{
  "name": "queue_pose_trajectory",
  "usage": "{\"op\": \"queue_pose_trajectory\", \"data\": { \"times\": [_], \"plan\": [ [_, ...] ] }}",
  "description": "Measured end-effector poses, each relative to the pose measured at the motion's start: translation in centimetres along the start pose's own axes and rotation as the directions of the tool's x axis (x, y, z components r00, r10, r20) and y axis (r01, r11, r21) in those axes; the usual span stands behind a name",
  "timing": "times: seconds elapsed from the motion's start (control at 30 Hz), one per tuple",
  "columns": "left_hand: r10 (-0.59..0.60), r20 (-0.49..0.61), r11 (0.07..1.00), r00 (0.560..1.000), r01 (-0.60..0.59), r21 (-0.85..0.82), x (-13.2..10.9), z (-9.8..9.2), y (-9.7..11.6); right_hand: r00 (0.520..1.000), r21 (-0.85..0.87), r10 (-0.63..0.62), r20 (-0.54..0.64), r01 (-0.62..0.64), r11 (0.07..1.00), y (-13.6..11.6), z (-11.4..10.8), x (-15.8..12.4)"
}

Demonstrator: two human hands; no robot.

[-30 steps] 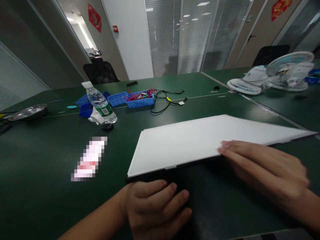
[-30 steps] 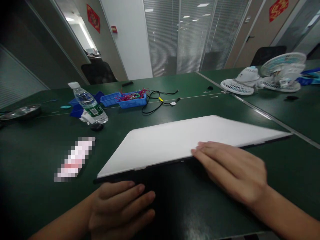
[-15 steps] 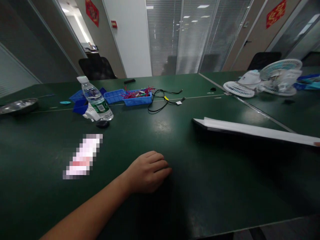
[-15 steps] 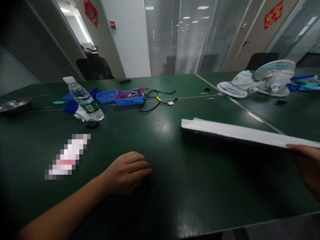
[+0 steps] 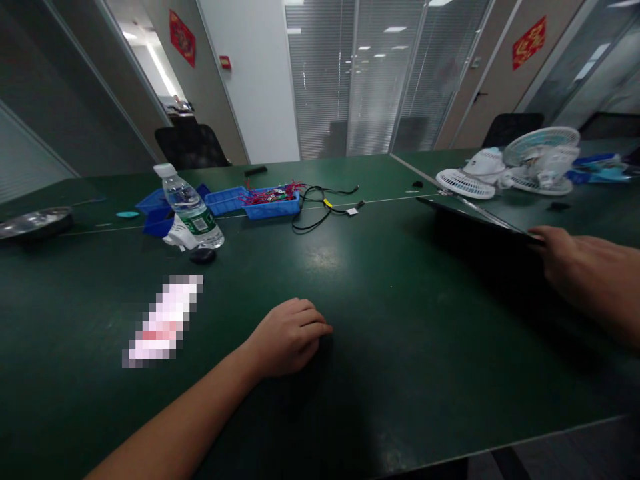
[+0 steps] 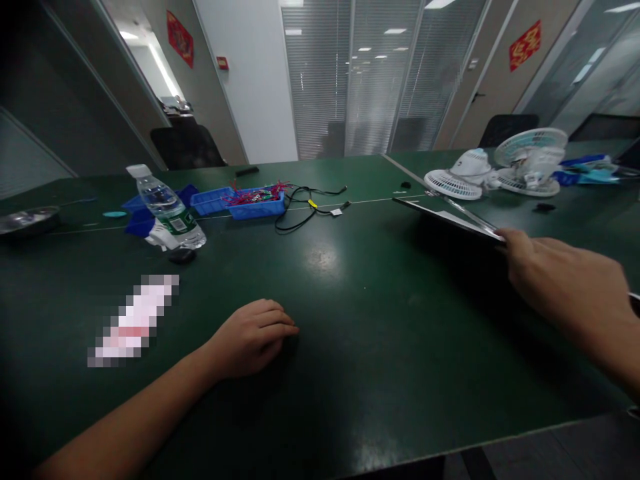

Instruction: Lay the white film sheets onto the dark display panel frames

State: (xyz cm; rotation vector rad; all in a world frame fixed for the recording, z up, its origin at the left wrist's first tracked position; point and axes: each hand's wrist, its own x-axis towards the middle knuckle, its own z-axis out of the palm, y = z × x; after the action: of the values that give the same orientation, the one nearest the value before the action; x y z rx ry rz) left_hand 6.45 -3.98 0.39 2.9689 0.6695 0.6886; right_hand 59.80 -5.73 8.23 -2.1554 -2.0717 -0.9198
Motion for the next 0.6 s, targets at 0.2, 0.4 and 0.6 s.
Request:
{"op": "queue_pose_trajectory", "data": {
  "times": [0.2, 0.4, 0.6],
  "plan": [
    [-0.019, -0.022, 1.0, 1.0, 0.019, 0.014, -0.2, -0.1, -0.3, 0.998, -0.02, -0.058, -0.024, 0.058, 0.998, -2.2, -0.7, 4.0],
    [-0.079, -0.107, 0.995, 0.991, 0.086, 0.059, -0.2, -0.4, -0.8, 0.97, -0.036, -0.146, -0.193, 0.141, 0.989, -3.7, -3.2, 5.5],
    [-0.176, -0.22, 0.976, 0.959, 0.199, 0.084, -0.6, -0.9, -1.8, 0.967, -0.021, -0.132, -0.219, 0.13, 0.991, -5.3, -6.7, 5.1]
  ]
}}
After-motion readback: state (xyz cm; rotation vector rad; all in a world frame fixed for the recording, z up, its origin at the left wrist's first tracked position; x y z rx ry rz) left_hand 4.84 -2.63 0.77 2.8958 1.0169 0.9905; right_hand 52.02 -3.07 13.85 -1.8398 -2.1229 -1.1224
